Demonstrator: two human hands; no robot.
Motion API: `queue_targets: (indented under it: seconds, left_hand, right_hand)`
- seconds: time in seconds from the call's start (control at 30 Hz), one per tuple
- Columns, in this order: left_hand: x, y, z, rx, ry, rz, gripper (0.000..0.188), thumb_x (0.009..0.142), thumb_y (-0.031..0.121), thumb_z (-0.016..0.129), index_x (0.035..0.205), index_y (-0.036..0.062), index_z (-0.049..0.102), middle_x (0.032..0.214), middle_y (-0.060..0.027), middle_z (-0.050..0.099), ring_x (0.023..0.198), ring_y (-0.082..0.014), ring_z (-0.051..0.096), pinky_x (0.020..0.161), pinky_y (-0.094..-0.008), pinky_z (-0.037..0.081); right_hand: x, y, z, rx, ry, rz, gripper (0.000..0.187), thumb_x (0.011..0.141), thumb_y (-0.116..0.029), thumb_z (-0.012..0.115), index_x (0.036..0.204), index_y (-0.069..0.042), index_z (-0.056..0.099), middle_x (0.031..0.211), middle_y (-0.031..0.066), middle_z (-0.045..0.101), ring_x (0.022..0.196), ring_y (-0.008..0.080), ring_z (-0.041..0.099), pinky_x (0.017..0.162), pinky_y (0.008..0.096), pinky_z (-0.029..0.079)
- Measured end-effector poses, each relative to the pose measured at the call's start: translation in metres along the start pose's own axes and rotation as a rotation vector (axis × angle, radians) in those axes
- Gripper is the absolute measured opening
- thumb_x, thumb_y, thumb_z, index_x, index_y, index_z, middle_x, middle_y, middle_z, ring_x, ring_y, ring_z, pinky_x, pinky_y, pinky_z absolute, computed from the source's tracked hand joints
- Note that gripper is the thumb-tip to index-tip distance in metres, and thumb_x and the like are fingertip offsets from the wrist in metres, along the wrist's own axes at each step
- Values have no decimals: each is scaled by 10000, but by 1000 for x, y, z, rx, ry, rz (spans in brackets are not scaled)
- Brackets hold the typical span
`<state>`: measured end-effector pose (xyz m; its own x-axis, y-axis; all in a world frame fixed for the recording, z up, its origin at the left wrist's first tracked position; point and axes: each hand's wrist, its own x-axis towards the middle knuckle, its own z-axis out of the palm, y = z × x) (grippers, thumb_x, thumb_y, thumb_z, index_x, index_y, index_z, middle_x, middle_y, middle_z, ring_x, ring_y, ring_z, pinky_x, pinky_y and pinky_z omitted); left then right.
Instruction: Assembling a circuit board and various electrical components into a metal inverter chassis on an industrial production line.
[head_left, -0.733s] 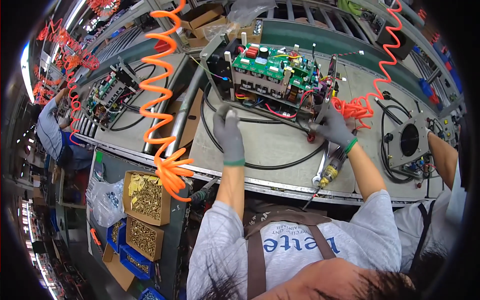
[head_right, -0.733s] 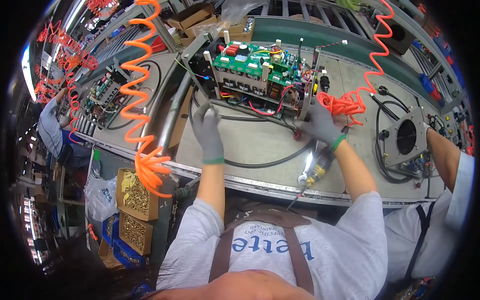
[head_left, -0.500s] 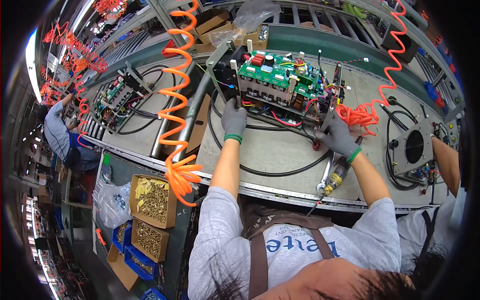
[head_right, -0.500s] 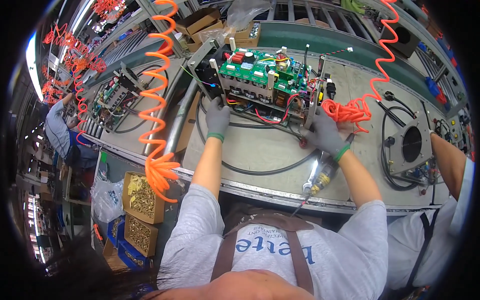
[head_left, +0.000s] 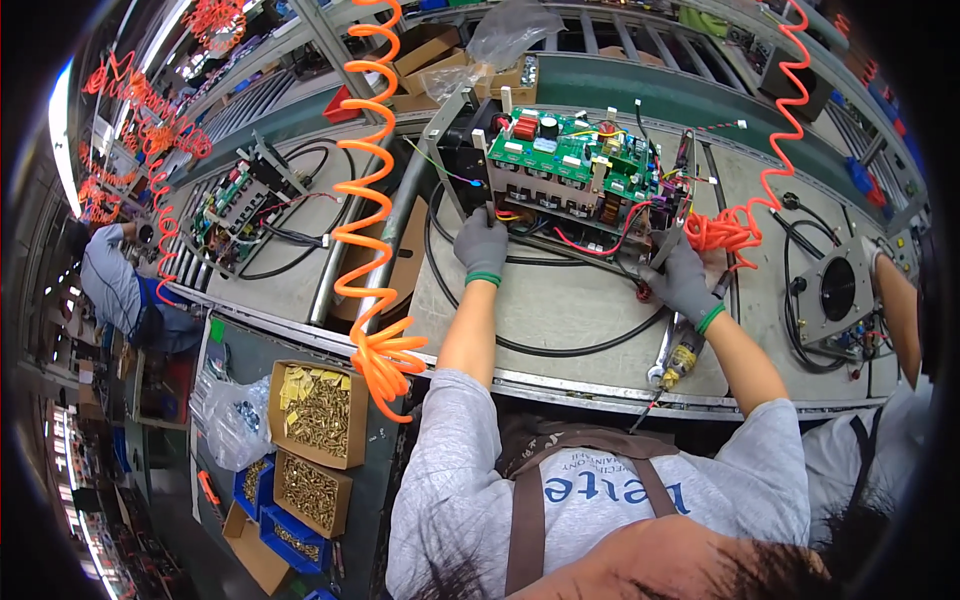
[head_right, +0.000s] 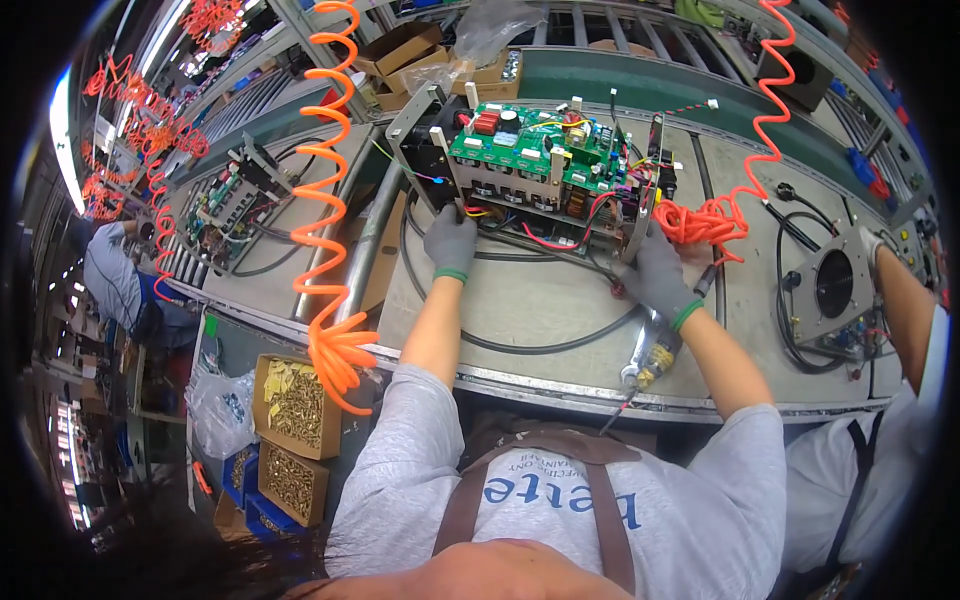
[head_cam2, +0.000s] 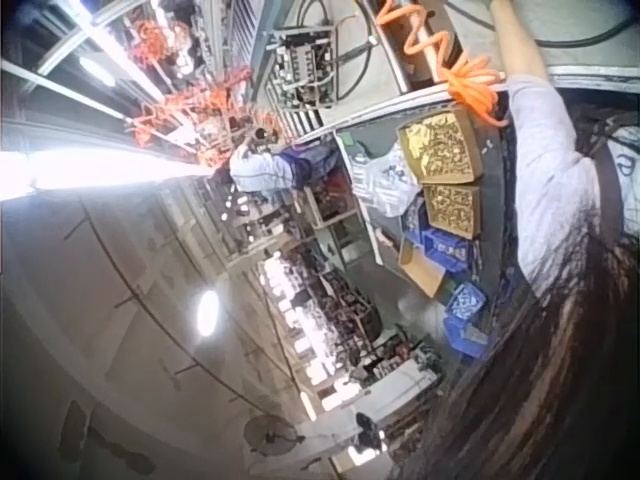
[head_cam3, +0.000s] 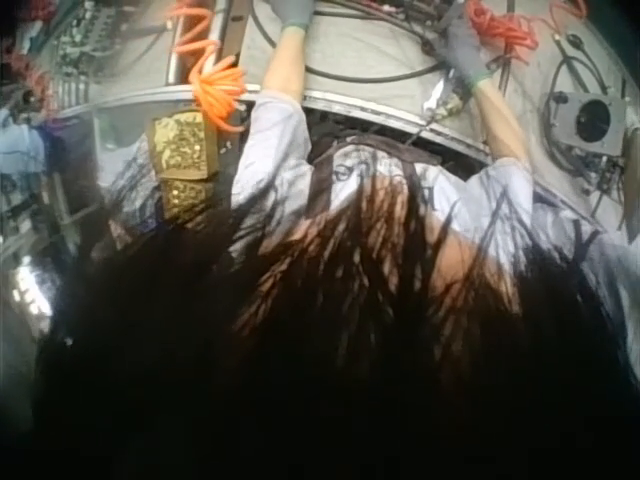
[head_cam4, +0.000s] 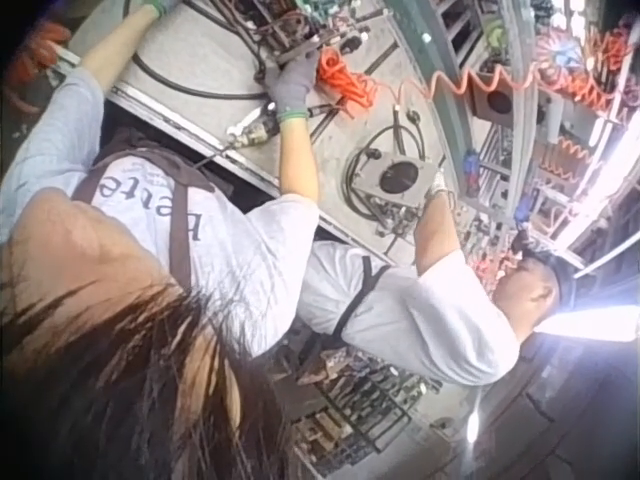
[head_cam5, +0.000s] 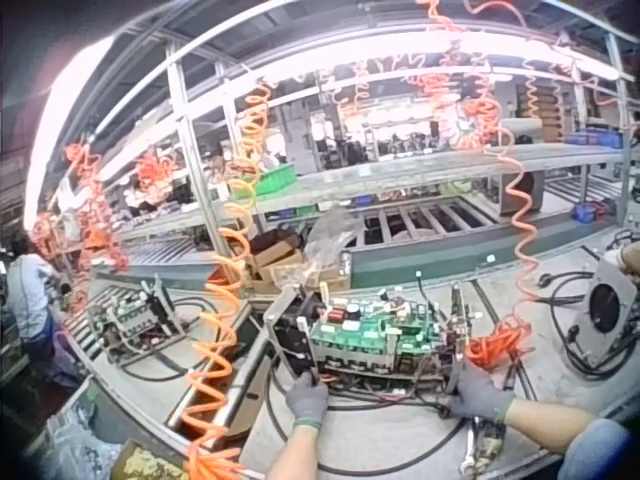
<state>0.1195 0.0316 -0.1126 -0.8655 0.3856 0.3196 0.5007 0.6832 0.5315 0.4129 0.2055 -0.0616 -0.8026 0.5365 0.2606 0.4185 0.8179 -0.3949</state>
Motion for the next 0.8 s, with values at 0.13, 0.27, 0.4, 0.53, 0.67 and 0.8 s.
queue_targets:
  seconds: [0.13, 0.27, 0.4, 0.53, 0.67, 0.8]
  left_hand:
    - [-8, 1, 9, -100, 28, -22, 241, 777, 295, 586, 937, 127, 653, 892, -157, 676, 833, -361, 647, 705, -468, 501]
    - [-5, 10, 1, -114, 32, -40, 260, 767, 306, 584, 951, 136, 657, 871, -162, 680, 822, -366, 647, 701, -471, 498]
    - [-9, 13, 2, -15, 33, -94, 257, 766, 287, 579, 963, 140, 653, 869, -167, 681, 827, -378, 645, 703, -469, 497]
    - [-6, 13, -5, 27, -13, -34, 261, 759, 266, 582, 987, 157, 648, 861, -163, 683, 816, -381, 645, 696, -477, 496]
    - [8, 2, 1, 2, -20, 86, 256, 772, 261, 584, 1004, 179, 653, 841, -165, 679, 797, -390, 642, 682, -480, 495]
    - [36, -7, 2, 10, -159, 226, 296, 766, 213, 612, 1058, 191, 657, 883, -173, 678, 835, -380, 642, 702, -470, 494]
  right_hand:
    - [-4, 4, -2, 2, 15, -38, 581, 720, -233, 749, 1240, -79, 539, 1142, 163, 497, 1043, 331, 554, 862, 413, 486]
    - [-9, 15, 6, 11, 39, -55, 550, 718, -247, 744, 1210, -90, 554, 1115, 164, 509, 1009, 329, 559, 841, 412, 491]
    - [-18, -17, -3, 22, 36, 63, 443, 748, -259, 703, 1122, -65, 565, 1076, 169, 509, 986, 341, 559, 825, 428, 490]
    - [-34, -40, -10, -52, -59, 109, 469, 751, -265, 701, 1125, -23, 553, 1070, 193, 512, 988, 356, 554, 821, 431, 492]
    - [-62, -73, -13, 70, -230, 3, 515, 750, -273, 700, 1123, 36, 527, 1054, 215, 517, 1004, 364, 553, 825, 440, 489]
    - [-86, -124, -10, 169, -312, -4, 545, 750, -316, 712, 1111, 49, 527, 1127, 239, 493, 1034, 391, 550, 860, 450, 482]
